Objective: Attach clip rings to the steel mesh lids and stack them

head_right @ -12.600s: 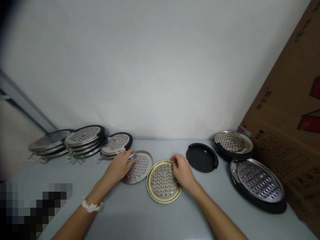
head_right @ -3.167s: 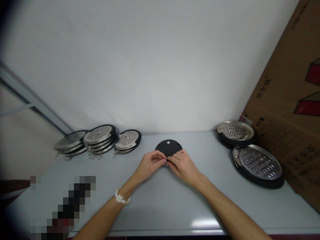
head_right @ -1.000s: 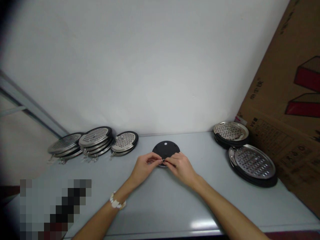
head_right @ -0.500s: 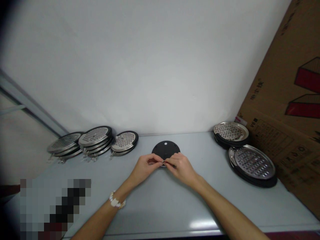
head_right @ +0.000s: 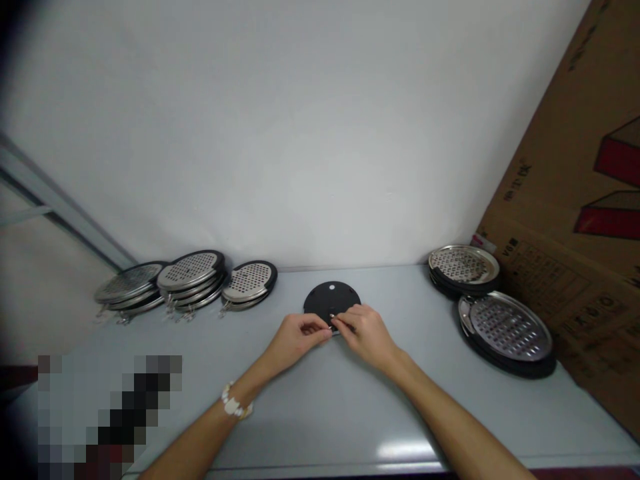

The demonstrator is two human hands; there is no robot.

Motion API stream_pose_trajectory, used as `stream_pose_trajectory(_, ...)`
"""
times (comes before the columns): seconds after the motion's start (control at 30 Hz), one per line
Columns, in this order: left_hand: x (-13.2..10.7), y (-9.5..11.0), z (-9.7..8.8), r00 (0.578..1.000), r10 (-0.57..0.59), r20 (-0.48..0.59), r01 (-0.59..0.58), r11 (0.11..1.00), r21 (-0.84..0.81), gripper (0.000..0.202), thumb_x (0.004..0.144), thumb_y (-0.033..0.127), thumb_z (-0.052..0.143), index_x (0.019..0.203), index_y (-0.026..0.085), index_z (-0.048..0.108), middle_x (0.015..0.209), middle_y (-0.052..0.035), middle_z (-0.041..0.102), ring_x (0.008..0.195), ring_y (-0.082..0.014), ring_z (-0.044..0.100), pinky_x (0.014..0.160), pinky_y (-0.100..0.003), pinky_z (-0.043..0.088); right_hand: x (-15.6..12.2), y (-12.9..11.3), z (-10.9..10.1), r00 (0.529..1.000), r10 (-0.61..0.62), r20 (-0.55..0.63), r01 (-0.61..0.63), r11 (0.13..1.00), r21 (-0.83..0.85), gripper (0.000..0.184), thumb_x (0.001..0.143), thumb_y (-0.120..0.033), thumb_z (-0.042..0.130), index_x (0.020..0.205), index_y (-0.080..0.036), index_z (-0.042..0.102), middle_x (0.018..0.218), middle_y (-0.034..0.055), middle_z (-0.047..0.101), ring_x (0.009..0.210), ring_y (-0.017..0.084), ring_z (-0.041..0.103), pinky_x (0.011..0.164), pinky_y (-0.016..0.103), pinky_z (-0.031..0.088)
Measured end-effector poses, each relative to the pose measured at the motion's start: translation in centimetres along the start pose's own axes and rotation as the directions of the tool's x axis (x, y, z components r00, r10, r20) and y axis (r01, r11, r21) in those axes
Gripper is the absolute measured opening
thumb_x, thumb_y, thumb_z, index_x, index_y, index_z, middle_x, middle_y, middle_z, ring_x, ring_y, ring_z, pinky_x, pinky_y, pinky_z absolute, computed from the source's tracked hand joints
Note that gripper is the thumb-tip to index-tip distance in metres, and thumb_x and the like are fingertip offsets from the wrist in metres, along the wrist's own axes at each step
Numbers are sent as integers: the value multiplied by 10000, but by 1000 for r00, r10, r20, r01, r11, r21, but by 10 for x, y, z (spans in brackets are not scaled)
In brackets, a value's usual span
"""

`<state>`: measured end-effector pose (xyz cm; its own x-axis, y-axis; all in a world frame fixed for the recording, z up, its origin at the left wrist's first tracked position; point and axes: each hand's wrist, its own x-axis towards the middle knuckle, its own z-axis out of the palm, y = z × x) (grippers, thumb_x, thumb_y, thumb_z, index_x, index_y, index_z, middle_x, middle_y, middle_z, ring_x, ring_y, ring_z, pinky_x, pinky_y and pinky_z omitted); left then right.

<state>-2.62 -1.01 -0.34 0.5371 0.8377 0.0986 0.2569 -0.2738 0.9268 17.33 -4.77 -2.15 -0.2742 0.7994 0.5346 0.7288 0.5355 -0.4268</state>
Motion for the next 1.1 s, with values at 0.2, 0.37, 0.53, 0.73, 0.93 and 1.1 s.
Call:
stream_pose_trajectory(0.2, 2, -7, 3, 993, -116, 24, 118, 973, -197, 202, 725, 302, 765, 788, 120, 704, 670, -49, 708, 613, -162, 666, 603, -258, 535, 0, 0, 0, 1000, -4, 29, 3, 1000, 27, 311, 1014, -323, 505, 904, -188, 762, 817, 82, 750, 765, 205, 654, 724, 321, 452)
stream_pose_trajectory(0.37, 0, -9, 7, 991, -123, 53, 132, 960, -248, 270, 754, 364, 765, 825, 112, 701, 713, -68, 726, 671, -172, 699, 663, -275, 568, 0, -1, -1, 998, -6, 64, 4, 999, 33, 324, 1022, -317, 482, 896, -188, 751, 786, 79, 732, 760, 198, 638, 726, 312, 440)
stream_pose_trajectory(0.53, 1, -9, 7, 994, -101, 33, 106, 976, -192, 245, 807, 348, 713, 813, 105, 742, 683, -54, 718, 624, -147, 669, 634, -246, 552, 0, -1, 0, 996, -5, 89, 2, 1000, 27, 325, 1032, -312, 460, 923, -173, 733, 812, 82, 724, 781, 204, 627, 740, 318, 438)
stream_pose_trajectory(0.73, 2, -6, 5, 995, -5, -96, 3, 1000, -17, 162, 822, 225, 665, 886, 157, 798, 823, -57, 786, 742, -186, 713, 712, -264, 563, 0, -2, 0, 993, -1, 119, -5, 999, 43, 311, 1044, -298, 414, 975, -181, 694, 888, 90, 705, 846, 214, 612, 778, 327, 448)
stream_pose_trajectory(0.93, 0, -4, 7, 986, 117, -122, -106, 990, 95, 201, 889, 250, 609, 929, 176, 791, 880, -51, 792, 775, -189, 723, 744, -264, 558, 1, -6, -2, 988, 6, 154, -17, 997, 69, 324, 1051, -245, 328, 937, -176, 623, 887, 90, 654, 844, 216, 571, 788, 339, 448)
stream_pose_trajectory(1.1, -2, -3, 8, 987, 131, -90, -121, 987, 108, 194, 895, 267, 613, 875, 177, 783, 836, -45, 783, 751, -180, 709, 722, -249, 542, 1, -6, -1, 986, 18, 167, -28, 998, 63, 326, 1051, -246, 304, 872, -196, 572, 850, 76, 623, 810, 212, 544, 764, 337, 439)
